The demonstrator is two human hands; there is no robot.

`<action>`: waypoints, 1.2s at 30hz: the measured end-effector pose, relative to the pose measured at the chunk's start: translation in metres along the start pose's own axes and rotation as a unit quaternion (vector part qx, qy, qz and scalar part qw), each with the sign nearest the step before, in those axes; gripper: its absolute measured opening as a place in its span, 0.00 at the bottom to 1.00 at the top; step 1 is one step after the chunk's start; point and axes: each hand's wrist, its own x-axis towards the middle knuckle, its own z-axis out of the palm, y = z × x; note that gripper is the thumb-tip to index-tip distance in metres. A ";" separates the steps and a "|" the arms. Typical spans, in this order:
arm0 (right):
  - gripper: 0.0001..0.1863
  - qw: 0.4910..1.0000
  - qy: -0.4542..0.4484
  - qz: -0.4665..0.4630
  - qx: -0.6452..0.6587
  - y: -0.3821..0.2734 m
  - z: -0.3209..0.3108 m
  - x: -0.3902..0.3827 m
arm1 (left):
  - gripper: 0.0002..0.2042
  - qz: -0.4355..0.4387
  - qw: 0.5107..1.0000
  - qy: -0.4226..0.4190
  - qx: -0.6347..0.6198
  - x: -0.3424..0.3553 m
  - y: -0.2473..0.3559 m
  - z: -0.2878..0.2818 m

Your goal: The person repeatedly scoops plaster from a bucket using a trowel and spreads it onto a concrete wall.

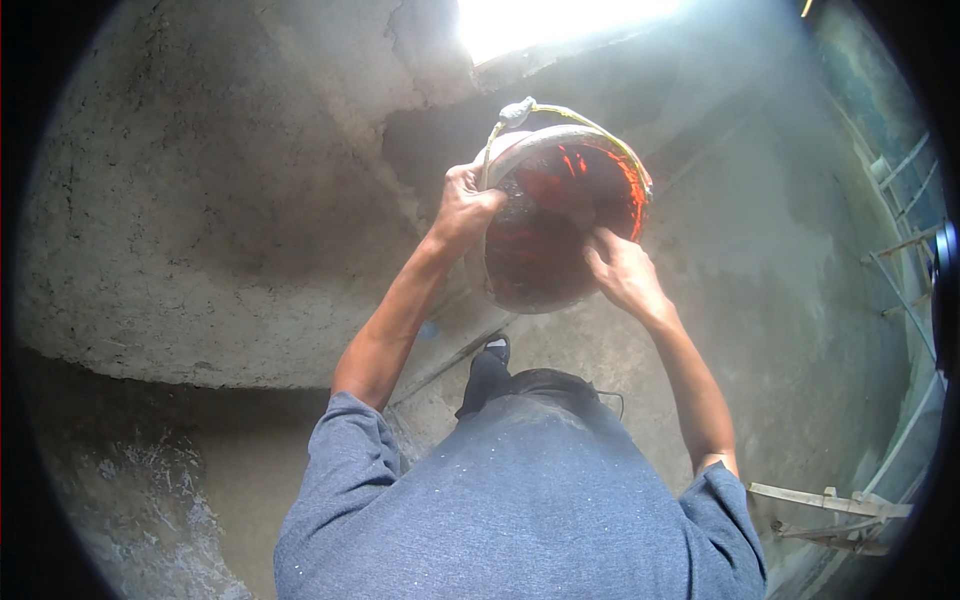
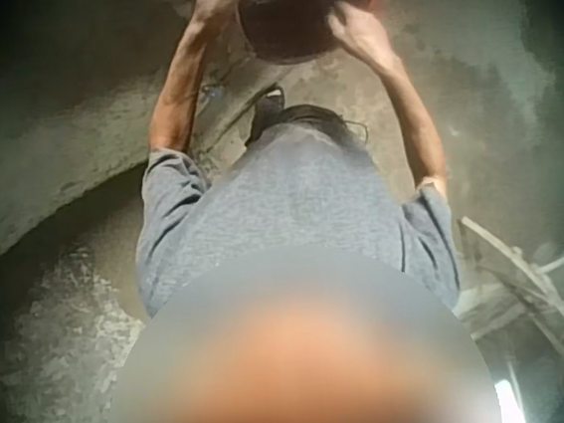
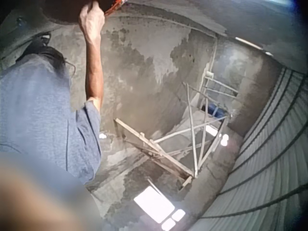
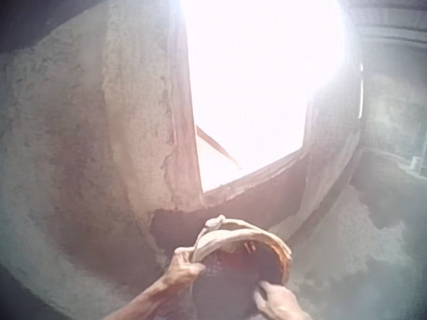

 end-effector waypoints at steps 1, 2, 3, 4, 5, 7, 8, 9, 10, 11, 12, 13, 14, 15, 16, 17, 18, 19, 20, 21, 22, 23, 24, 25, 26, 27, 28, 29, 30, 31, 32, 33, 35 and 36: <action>0.15 0.999 0.001 0.003 -0.045 0.003 -0.005 -0.007 | 0.17 0.000 1.000 -0.002 -0.001 0.002 0.000 0.002; 0.15 0.999 0.001 0.004 -0.045 0.011 -0.003 -0.014 | 0.16 -0.006 1.000 -0.002 0.014 0.003 -0.001 0.002; 0.14 0.996 0.001 -0.018 -0.092 0.021 0.002 -0.020 | 0.15 -0.012 0.999 -0.001 0.030 0.004 -0.003 0.002; 0.14 0.990 0.000 -0.037 -0.139 0.029 0.008 -0.027 | 0.15 -0.013 0.999 -0.003 0.029 0.005 -0.003 0.005; 0.14 0.990 0.000 -0.034 -0.139 0.034 0.016 -0.032 | 0.15 -0.002 1.000 -0.001 0.019 0.006 -0.001 0.007; 0.12 0.978 -0.038 -0.051 -0.201 0.037 0.032 -0.036 | 0.14 0.008 1.000 0.001 0.010 0.008 -0.001 0.008; 0.12 0.981 -0.051 -0.030 -0.184 0.031 0.039 -0.038 | 0.14 0.012 1.000 -0.002 0.012 0.008 -0.001 0.008; 0.12 0.981 -0.051 -0.030 -0.183 0.024 0.048 -0.039 | 0.15 0.016 1.000 -0.005 0.013 0.008 -0.002 0.008; 0.12 0.990 -0.041 -0.029 -0.133 0.018 0.059 -0.039 | 0.15 0.016 1.000 -0.005 0.013 0.008 -0.004 0.009; 0.12 0.996 -0.031 -0.029 -0.082 0.011 0.067 -0.039 | 0.15 0.011 1.000 0.002 -0.003 0.008 -0.004 0.011; 0.12 0.996 -0.031 -0.029 -0.081 0.003 0.071 -0.039 | 0.16 0.007 1.000 0.009 -0.018 0.007 -0.004 0.013; 0.13 0.999 -0.031 -0.019 -0.032 -0.005 0.071 -0.039 | 0.16 0.007 1.000 0.011 -0.017 0.007 -0.003 0.013; 0.13 0.999 -0.032 -0.009 0.017 -0.010 0.069 -0.039 | 0.16 0.009 1.000 0.007 -0.014 0.006 -0.002 0.013; 0.13 0.999 -0.034 -0.012 0.018 -0.012 0.065 -0.038 | 0.16 0.011 1.000 0.003 -0.010 0.005 -0.002 0.012; 0.13 0.998 -0.050 -0.002 0.039 -0.012 0.062 -0.037 | 0.16 0.011 1.000 0.005 -0.009 0.004 -0.002 0.012; 0.12 0.996 -0.066 0.008 0.060 -0.013 0.058 -0.037 | 0.17 0.006 1.000 0.004 -0.009 0.002 -0.003 0.011; 0.12 0.996 -0.067 0.005 0.060 -0.014 0.055 -0.038 | 0.17 0.001 1.000 0.004 -0.009 0.000 -0.003 0.011; 0.12 0.992 -0.083 0.030 0.089 -0.014 0.051 -0.037 | 0.17 0.003 1.000 0.006 -0.009 0.000 -0.002 0.011; 0.12 0.987 -0.100 0.054 0.117 -0.014 0.048 -0.036 | 0.17 0.000 1.000 0.011 -0.007 -0.001 0.000 0.011; 0.12 0.987 -0.100 0.052 0.115 -0.014 0.045 -0.034 | 0.17 -0.003 1.000 0.017 -0.005 -0.001 0.001 0.011; 0.14 0.989 -0.087 0.036 0.118 -0.015 0.041 -0.032 | 0.17 -0.003 1.000 0.018 -0.006 -0.001 0.001 0.009; 0.16 0.990 -0.073 0.021 0.121 -0.015 0.039 -0.032 | 0.17 -0.009 1.000 0.014 -0.006 -0.001 -0.002 0.008; 0.16 0.990 -0.074 0.021 0.120 -0.015 0.038 -0.031 | 0.16 -0.014 1.000 0.009 -0.007 -0.001 -0.004 0.006; 0.17 0.990 -0.046 0.017 0.135 -0.012 0.038 -0.030 | 0.16 -0.013 1.000 0.009 -0.008 -0.002 -0.006 0.004; 0.18 0.988 -0.018 0.014 0.151 -0.010 0.037 -0.030 | 0.17 -0.022 1.000 0.007 0.001 -0.002 -0.007 0.002; 0.18 0.988 -0.017 0.014 0.150 -0.007 0.032 -0.028 | 0.17 -0.032 0.999 0.005 0.011 -0.002 -0.008 0.001; 0.18 0.994 -0.006 0.016 0.106 -0.001 0.026 -0.025 | 0.17 -0.032 0.999 0.003 0.009 -0.002 -0.006 0.002; 0.18 0.998 0.003 0.016 0.064 -0.001 0.019 -0.022 | 0.17 -0.032 0.999 0.006 0.004 -0.002 -0.002 0.003; 0.17 0.998 -0.037 0.046 0.015 -0.003 0.007 -0.018 | 0.17 -0.032 0.999 0.009 -0.001 -0.003 0.000 0.003; 0.15 0.997 -0.054 0.049 -0.024 -0.003 0.000 -0.015 | 0.17 -0.032 0.999 0.007 -0.002 -0.003 0.000 0.002; 0.13 0.996 -0.064 0.042 -0.046 0.001 -0.002 -0.013 | 0.18 -0.033 0.999 0.004 0.009 -0.003 0.000 0.000; 0.12 0.994 -0.074 0.035 -0.068 0.005 -0.003 -0.012 | 0.18 -0.035 0.999 0.001 0.020 -0.003 0.000 -0.001; 0.11 0.989 -0.088 0.032 -0.116 0.017 0.002 -0.009 | 0.18 -0.030 0.999 -0.008 0.016 -0.001 0.004 0.000; 0.10 0.981 -0.103 0.026 -0.162 0.021 0.007 -0.007 | 0.18 -0.026 0.999 -0.014 0.015 -0.001 0.006 0.001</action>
